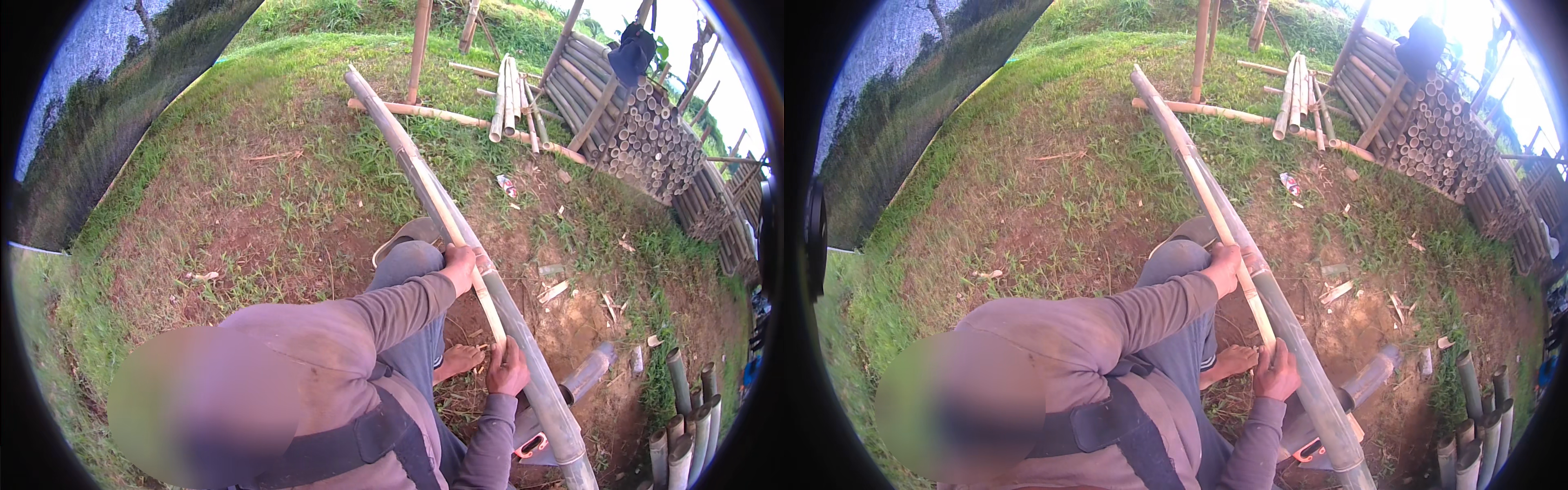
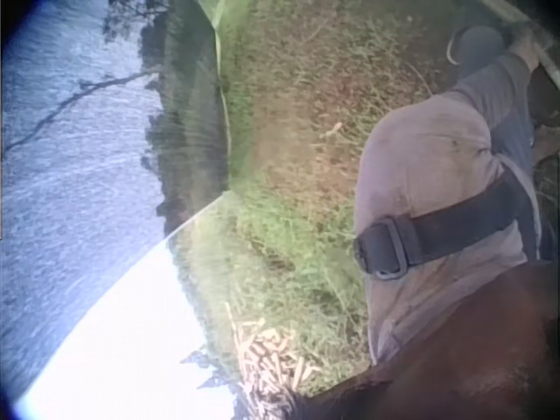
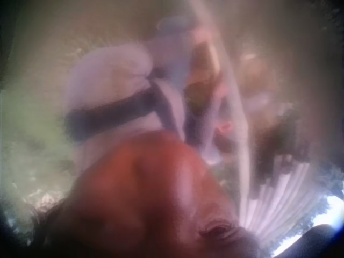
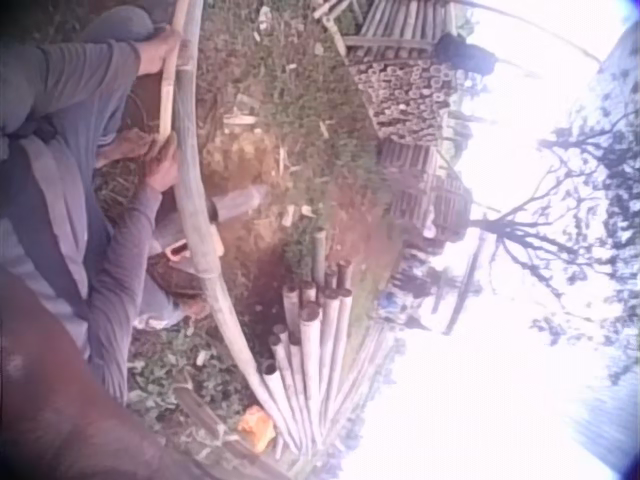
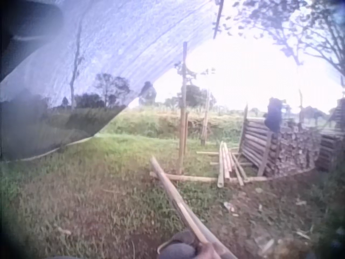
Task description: The person sits on the ground and uses a hand saw to cut a long bamboo pole into smaller sections. They position the bamboo on a makeshift stand and saw through it repeatedly.
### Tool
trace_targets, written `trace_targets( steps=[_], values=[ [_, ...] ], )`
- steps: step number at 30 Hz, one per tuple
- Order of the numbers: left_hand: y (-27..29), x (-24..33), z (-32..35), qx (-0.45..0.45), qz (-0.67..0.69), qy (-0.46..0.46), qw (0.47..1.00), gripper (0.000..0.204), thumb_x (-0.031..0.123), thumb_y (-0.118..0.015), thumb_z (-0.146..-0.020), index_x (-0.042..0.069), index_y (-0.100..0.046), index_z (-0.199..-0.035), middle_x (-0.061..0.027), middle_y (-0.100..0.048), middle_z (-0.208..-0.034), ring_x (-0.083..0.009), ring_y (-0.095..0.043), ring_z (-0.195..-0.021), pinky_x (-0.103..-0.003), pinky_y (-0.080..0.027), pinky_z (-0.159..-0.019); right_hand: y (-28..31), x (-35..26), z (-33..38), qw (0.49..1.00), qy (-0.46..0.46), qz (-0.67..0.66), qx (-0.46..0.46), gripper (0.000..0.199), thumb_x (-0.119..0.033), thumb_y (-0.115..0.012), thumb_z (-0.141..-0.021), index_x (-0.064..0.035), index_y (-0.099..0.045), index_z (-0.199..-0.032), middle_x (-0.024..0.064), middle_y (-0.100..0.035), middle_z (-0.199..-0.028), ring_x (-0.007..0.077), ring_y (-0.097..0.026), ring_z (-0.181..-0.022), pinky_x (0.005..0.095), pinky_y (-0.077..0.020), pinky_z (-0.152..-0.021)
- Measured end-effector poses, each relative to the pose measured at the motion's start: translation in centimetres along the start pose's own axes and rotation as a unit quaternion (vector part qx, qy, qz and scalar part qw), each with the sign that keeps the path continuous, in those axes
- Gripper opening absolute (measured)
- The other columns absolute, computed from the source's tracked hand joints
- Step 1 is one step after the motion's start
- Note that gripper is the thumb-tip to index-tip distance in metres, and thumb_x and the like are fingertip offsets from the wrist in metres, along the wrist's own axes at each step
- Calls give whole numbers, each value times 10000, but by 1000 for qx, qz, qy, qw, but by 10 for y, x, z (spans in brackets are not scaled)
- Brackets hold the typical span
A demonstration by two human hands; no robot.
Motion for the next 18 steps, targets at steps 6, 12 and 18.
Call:
trace_targets(
  steps=[6, 12, 18],
  values=[
    [17, -13, -40, 10, -39, -3, 999, 226, 211, -405, -1127, 52, -485, -1267, -108, -746, -1049, -239, -745, -797, -424, -588, -632, -7, -7, -5, 1000, -4, 14, -25, 436, -379, -794, -917, -170, -720, -1292, 153, -724, -947, 412, -724, -811, 527, -569, -684],
    [16, -14, -44, 15, -26, 6, 1000, 232, 209, -398, -1126, 50, -477, -1275, -110, -731, -1075, -238, -738, -806, -429, -580, -640, -13, -3, -6, 1000, -4, 2, -19, 420, -389, -790, -921, -179, -723, -1279, 153, -722, -950, 409, -724, -807, 530, -567, -682],
    [21, -7, -59, 21, 2, 11, 1000, 230, 185, -387, -1110, 74, -459, -1298, -110, -726, -1096, -242, -725, -802, -443, -559, -662, -22, -13, -14, 999, -16, 6, -44, 418, -403, -778, -931, -183, -719, -1282, 154, -723, -963, 409, -726, -817, 537, -567, -693]
  ],
)
Point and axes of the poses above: each hand's wrist, its own z-axis away from the middle knuckle, its own y-axis out of the back of the hand, x = y × z, the point moved 3 cm from there along -z, towards the middle knuckle
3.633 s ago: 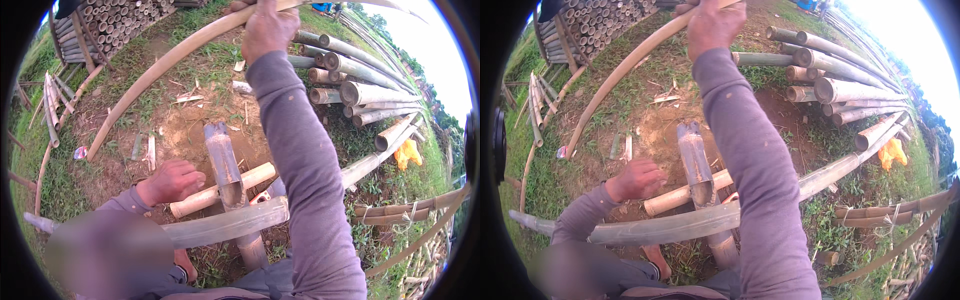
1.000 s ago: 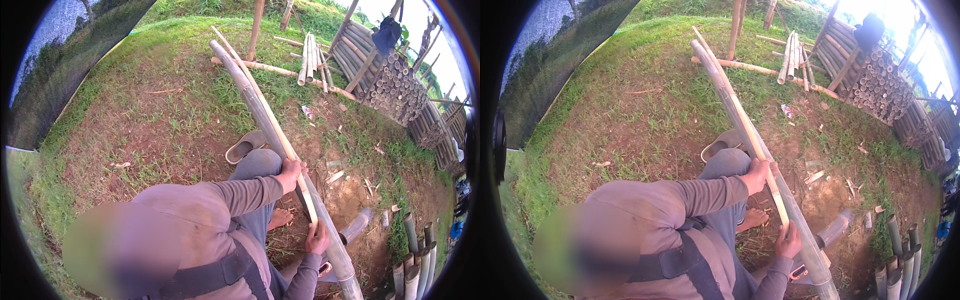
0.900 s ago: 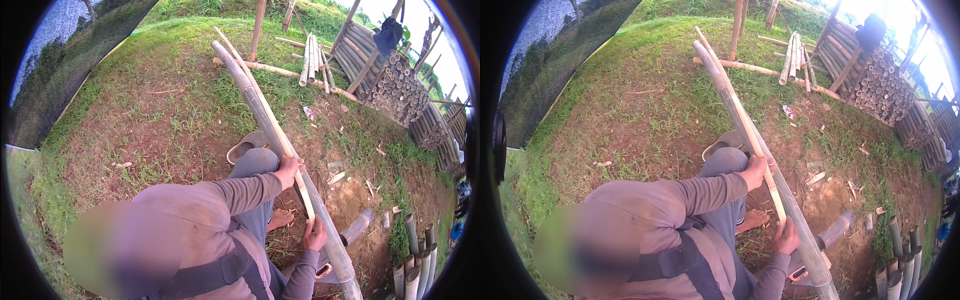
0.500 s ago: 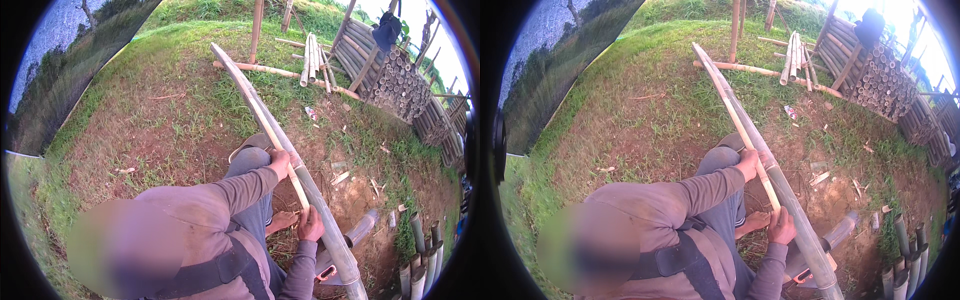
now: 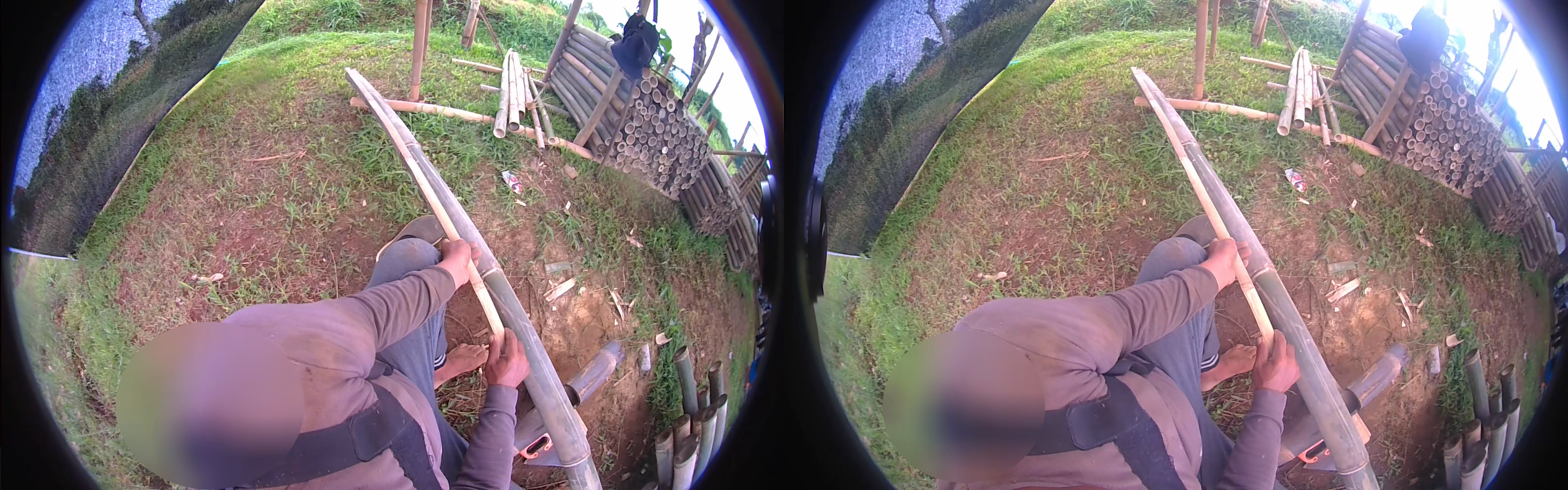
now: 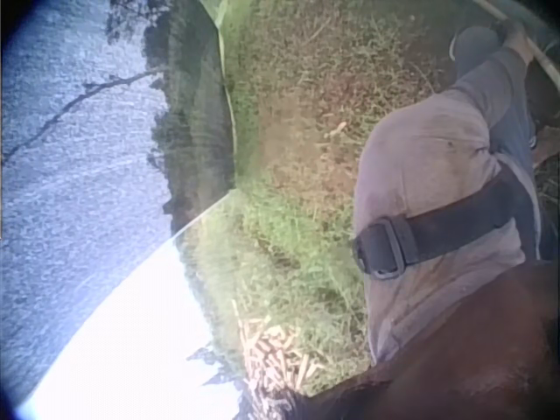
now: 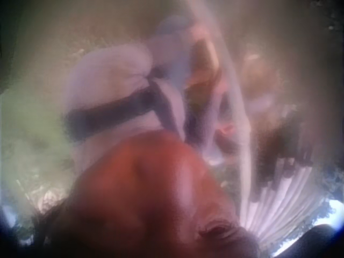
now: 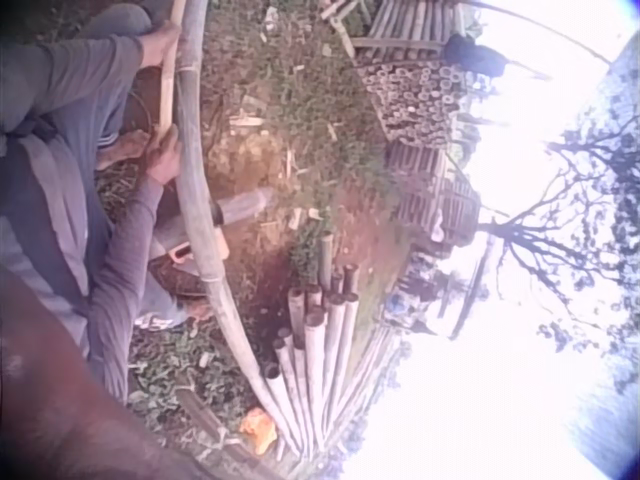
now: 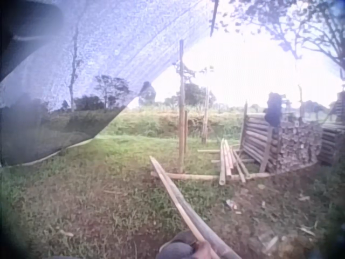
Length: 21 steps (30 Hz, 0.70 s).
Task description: The person sits on the ground and uses a hand saw to cut a long bamboo pole into smaller sections. They position the bamboo on a makeshift stand and saw through it repeatedly.
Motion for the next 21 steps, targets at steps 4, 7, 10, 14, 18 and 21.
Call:
trace_targets(
  steps=[4, 7, 10, 14, 18, 21],
  values=[
    [1, 2, -6, 13, -5, 4, 1000, 239, 167, -387, -1097, 79, -450, -1311, -120, -724, -1111, -255, -724, -800, -459, -565, -667, -3, -1, -3, 1000, -2, -8, -1, 426, -417, -776, -930, -186, -719, -1283, 159, -724, -968, 415, -728, -830, 542, -568, -701],
    [-18, -7, -4, -13, -6, 16, 1000, 243, 145, -401, -1086, 72, -455, -1311, -136, -723, -1119, -275, -726, -806, -477, -585, -674, 2, 14, 0, 1000, -16, 17, 19, 439, -426, -781, -921, -187, -720, -1283, 164, -729, -971, 412, -737, -843, 537, -576, -709],
    [-5, -6, -24, 36, -51, -83, 995, 247, 193, -545, -1048, 48, -532, -1249, -131, -681, -1064, -281, -698, -777, -466, -592, -650, 11, 20, -11, 999, -6, -41, 1, 460, -414, -798, -905, -191, -708, -1297, 160, -743, -1008, 396, -749, -870, 534, -585, -732],
    [10, 9, 44, -11, -352, -523, 776, 585, 210, -672, -990, -33, -444, -1471, -229, -522, -1405, -414, -499, -1340, -505, -381, -1167, 13, 23, -29, 999, -45, -5, -21, 375, -404, -806, -894, -159, -682, -1148, 123, -711, -971, 394, -717, -932, 521, -545, -825],
    [-44, -11, 123, -366, -578, -620, 383, 581, 228, -686, -985, 48, -496, -1504, -167, -555, -1501, -363, -480, -1436, -500, -348, -1206, 25, 33, -34, 995, -88, 33, 26, 362, -401, -824, -872, -184, -734, -1147, 65, -684, -1105, 307, -642, -1121, 488, -444, -972],
    [-63, -33, 115, -463, -665, -546, 213, 622, 310, -700, -991, 71, -496, -1528, -133, -567, -1523, -357, -467, -1469, -541, -346, -1207, 19, 44, -36, 993, -115, 23, 20, 357, -403, -840, -855, -196, -754, -1133, 45, -654, -1178, 289, -597, -1201, 496, -418, -1012]
  ],
)
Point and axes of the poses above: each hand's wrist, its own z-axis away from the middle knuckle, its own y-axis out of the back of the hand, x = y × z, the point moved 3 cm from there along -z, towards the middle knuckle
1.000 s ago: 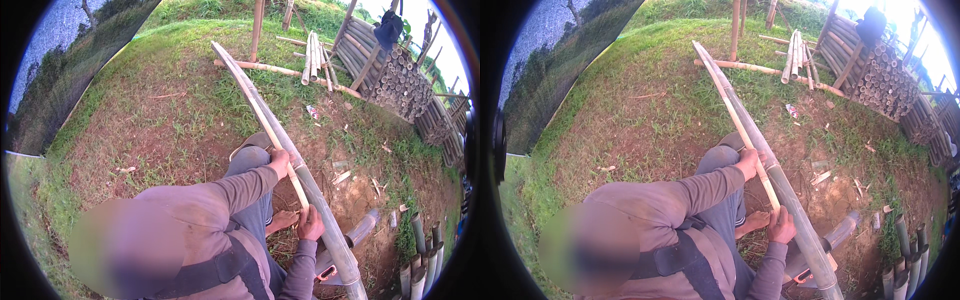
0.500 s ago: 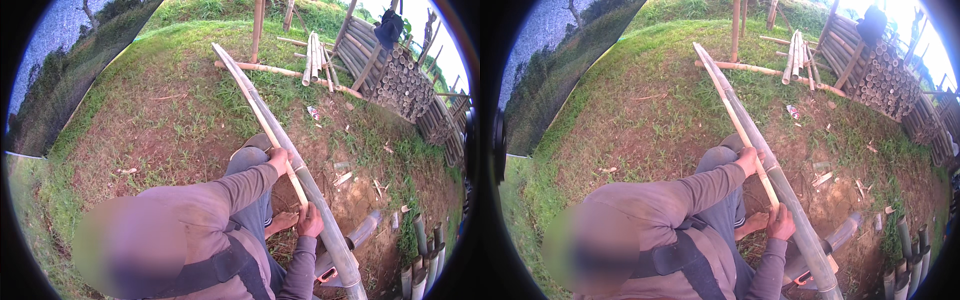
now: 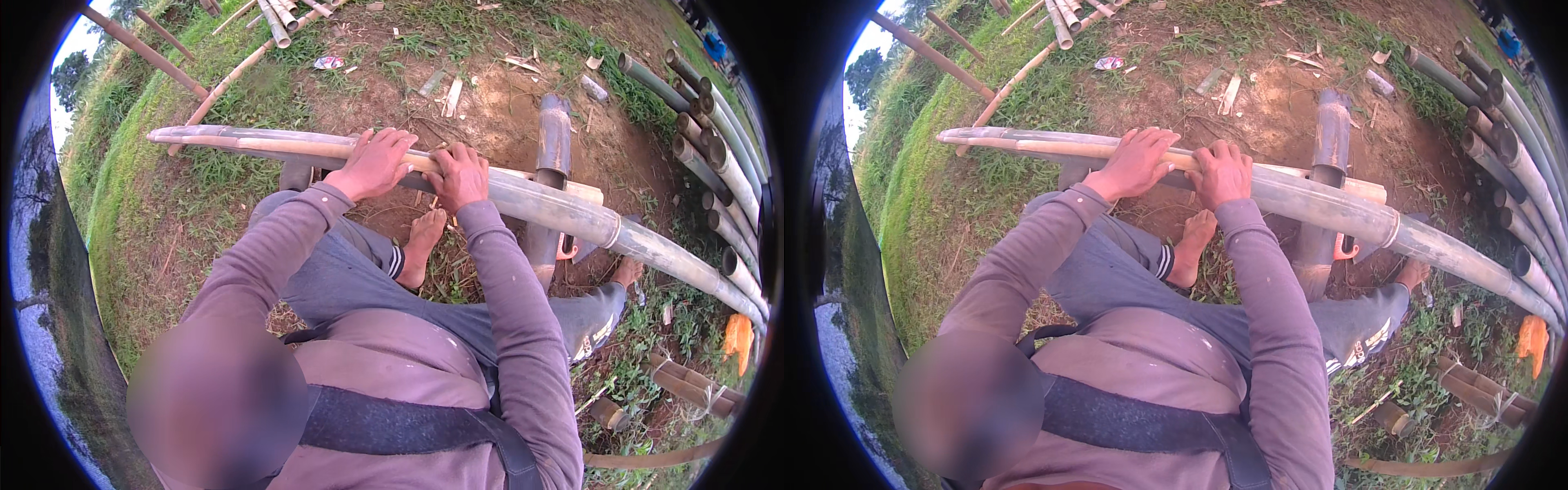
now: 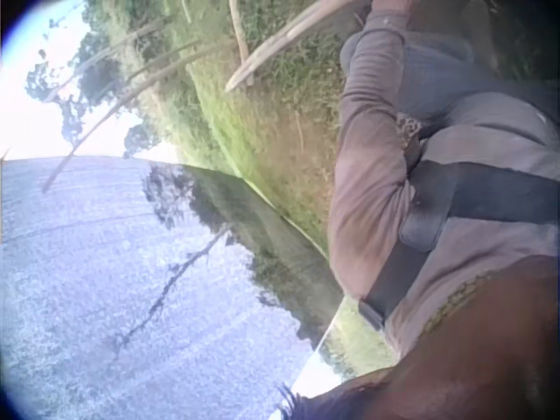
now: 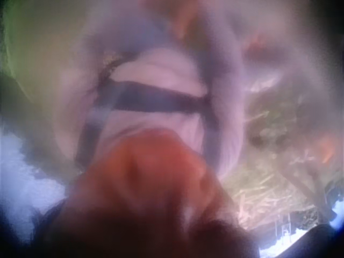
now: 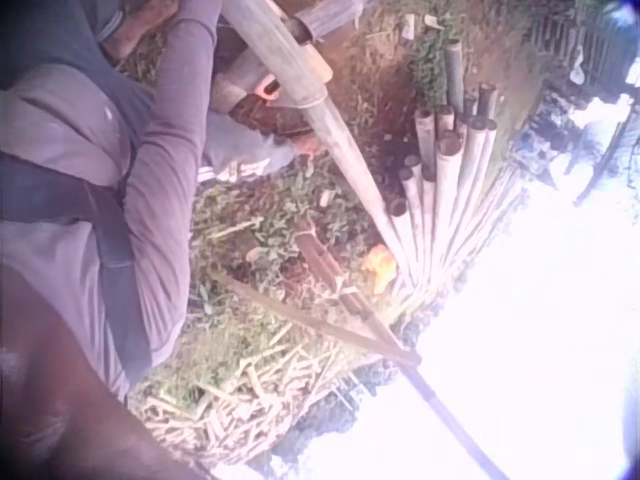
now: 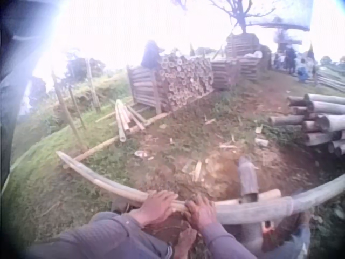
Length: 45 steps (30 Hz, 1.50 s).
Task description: The person sits on the ground and uses a hand saw to cut a long bamboo pole into smaller sections. They position the bamboo on a makeshift stand and saw through it repeatedly.
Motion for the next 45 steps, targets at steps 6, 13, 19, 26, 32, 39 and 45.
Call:
trace_targets(
  steps=[6, 13, 19, 26, 32, 39, 45],
  values=[
    [-14, -22, -10, -217, -98, -150, 959, 1096, 503, -812, -883, 53, -216, -1684, -205, -410, -1635, -377, -457, -1481, -592, -406, -1176, -10, 8, 4, 999, 14, 33, 38, 411, -404, -839, -858, -217, -756, -1214, 77, -655, -1270, 320, -586, -1268, 504, -403, -1085],
    [-22, -38, -26, -249, -81, -245, 933, 1228, 379, -950, -724, 14, -231, -1650, -246, -400, -1620, -431, -460, -1472, -540, -395, -1201, -4, 65, 153, 794, -373, -323, 355, 450, -248, -795, -970, 5, -563, -1262, 129, -602, -1176, 228, -591, -1055, 383, -507, -921],
    [-36, -42, -32, -175, -11, -273, 946, 1146, 313, -956, -705, 28, -317, -1613, -257, -481, -1541, -435, -530, -1406, -497, -471, -1151, 18, 159, 158, 435, -426, -668, 427, 944, -547, -851, -903, -7, -407, -1538, 156, -560, -1454, 311, -577, -1281, 491, -485, -1092],
    [-45, -59, -24, -137, -3, -286, 948, 1255, 268, -989, -577, 17, -318, -1606, -270, -519, -1513, -451, -590, -1334, -543, -515, -1089, 40, 167, 117, 356, -360, -693, 512, 823, -334, -869, -894, -83, -463, -1565, 69, -583, -1475, 268, -564, -1342, 478, -441, -1171],
    [-34, -7, -49, -152, 9, -300, 942, 1230, 282, -985, -597, 9, -327, -1599, -270, -523, -1498, -444, -593, -1322, -523, -515, -1084, 68, 200, 125, 354, -361, -672, 540, 777, -308, -827, -912, -69, -466, -1557, 91, -611, -1448, 294, -588, -1336, 481, -448, -1183],
    [-38, 68, -127, -163, 18, -317, 934, 1189, 272, -979, -637, 0, -335, -1599, -261, -519, -1487, -441, -581, -1330, -514, -515, -1087, 134, 260, 130, 388, -381, -650, 531, 643, -460, -755, -921, -99, -583, -1424, 106, -647, -1385, 330, -603, -1299, 536, -450, -1153],
    [-52, 69, -128, -172, 8, -293, 940, 1187, 270, -981, -615, 27, -360, -1597, -248, -525, -1494, -422, -600, -1311, -499, -525, -1068, 111, 282, 143, 433, -343, -647, 525, 765, -564, -683, -976, -110, -476, -1556, 115, -593, -1480, 350, -554, -1385, 568, -423, -1192]
  ],
)
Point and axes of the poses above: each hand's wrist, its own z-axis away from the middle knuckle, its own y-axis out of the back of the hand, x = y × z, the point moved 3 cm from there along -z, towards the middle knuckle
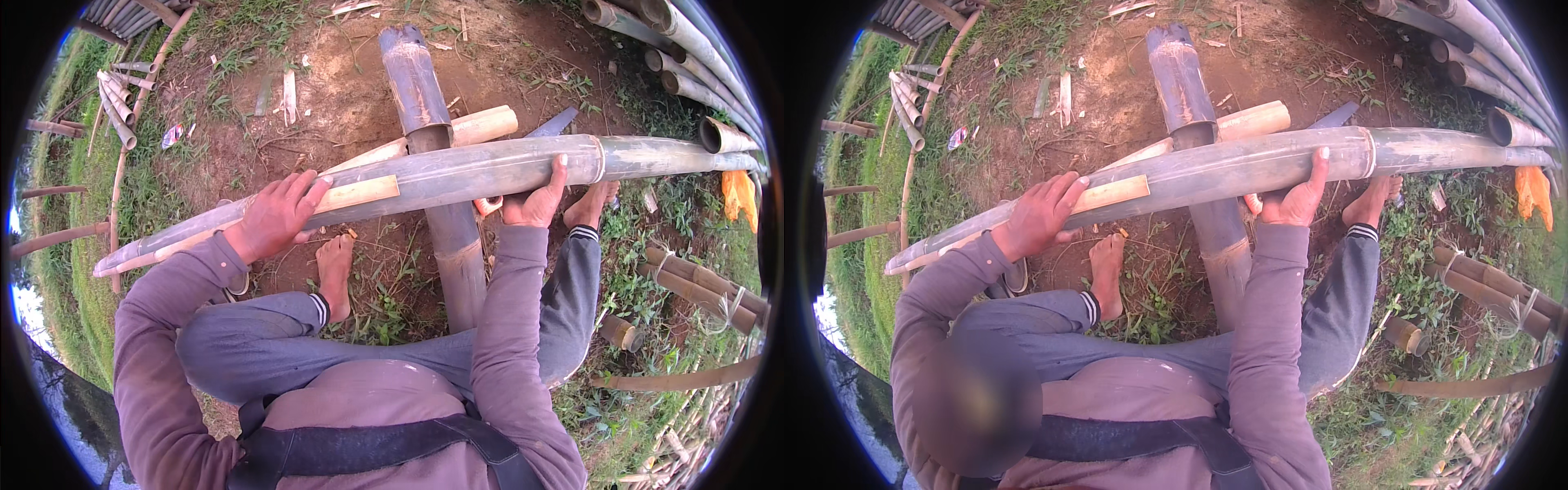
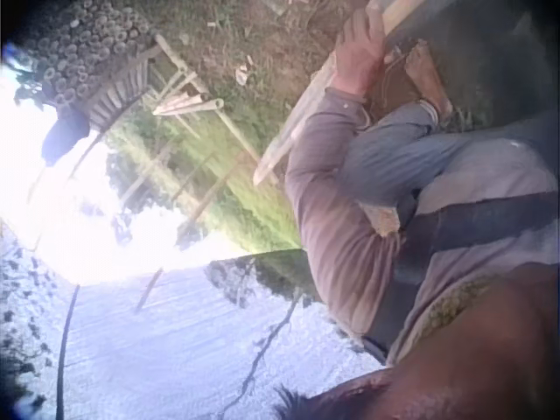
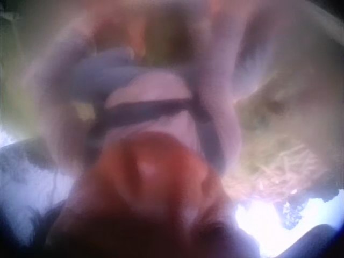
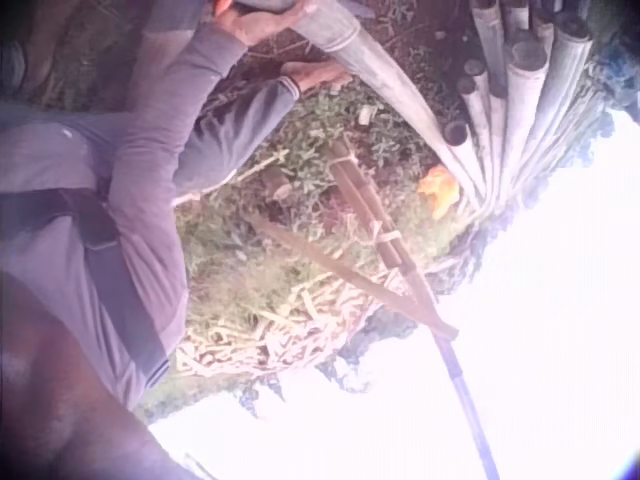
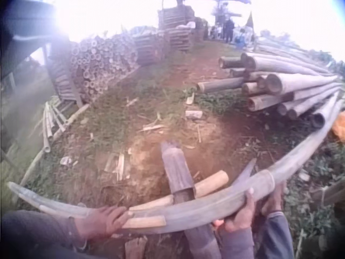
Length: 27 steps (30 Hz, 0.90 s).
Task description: The person sits on the ground and uses a hand saw to cut a long bamboo pole into smaller sections. They position the bamboo on a makeshift stand and saw through it repeatedly.
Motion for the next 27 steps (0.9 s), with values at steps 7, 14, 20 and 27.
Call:
trace_targets(
  steps=[7, 14, 20, 27],
  values=[
    [-12, 2, 1, 35, -38, 3, 999, 1166, 295, -962, -606, 60, -392, -1596, -246, -533, -1494, -427, -610, -1288, -519, -523, -1068, 121, 47, -54, 881, 113, 454, -71, 800, -572, -618, -1009, -40, -437, -1579, 174, -533, -1563, 369, -531, -1421, 507, -410, -1215],
    [0, 6, 1, 52, 56, 3, 997, 734, 452, -683, -969, 160, -457, -1603, -218, -541, -1486, -403, -594, -1292, -534, -498, -1082, 137, 105, -85, 362, 40, 895, -259, 698, -382, -688, -959, -11, -491, -1517, 230, -604, -1471, 405, -583, -1360, 489, -462, -1153],
    [-11, 6, 9, 101, 64, 28, 992, 605, 413, -657, -1013, 257, -527, -1583, -158, -550, -1438, -376, -577, -1285, -504, -486, -1067, 94, 91, -58, 374, -13, 907, -192, 593, -282, -710, -936, -18, -563, -1447, 261, -655, -1389, 429, -626, -1303, 473, -509, -1096],
    [7, 23, -7, 75, -112, 19, 991, 548, 352, -694, -986, 71, -592, -1446, -134, -586, -1218, -299, -601, -1135, -438, -511, -923, 124, -67, 59, 653, 217, 711, 142, 448, -216, -778, -865, 38, -614, -1195, 235, -726, -1064, 408, -701, -1065, 490, -548, -934]
  ],
)
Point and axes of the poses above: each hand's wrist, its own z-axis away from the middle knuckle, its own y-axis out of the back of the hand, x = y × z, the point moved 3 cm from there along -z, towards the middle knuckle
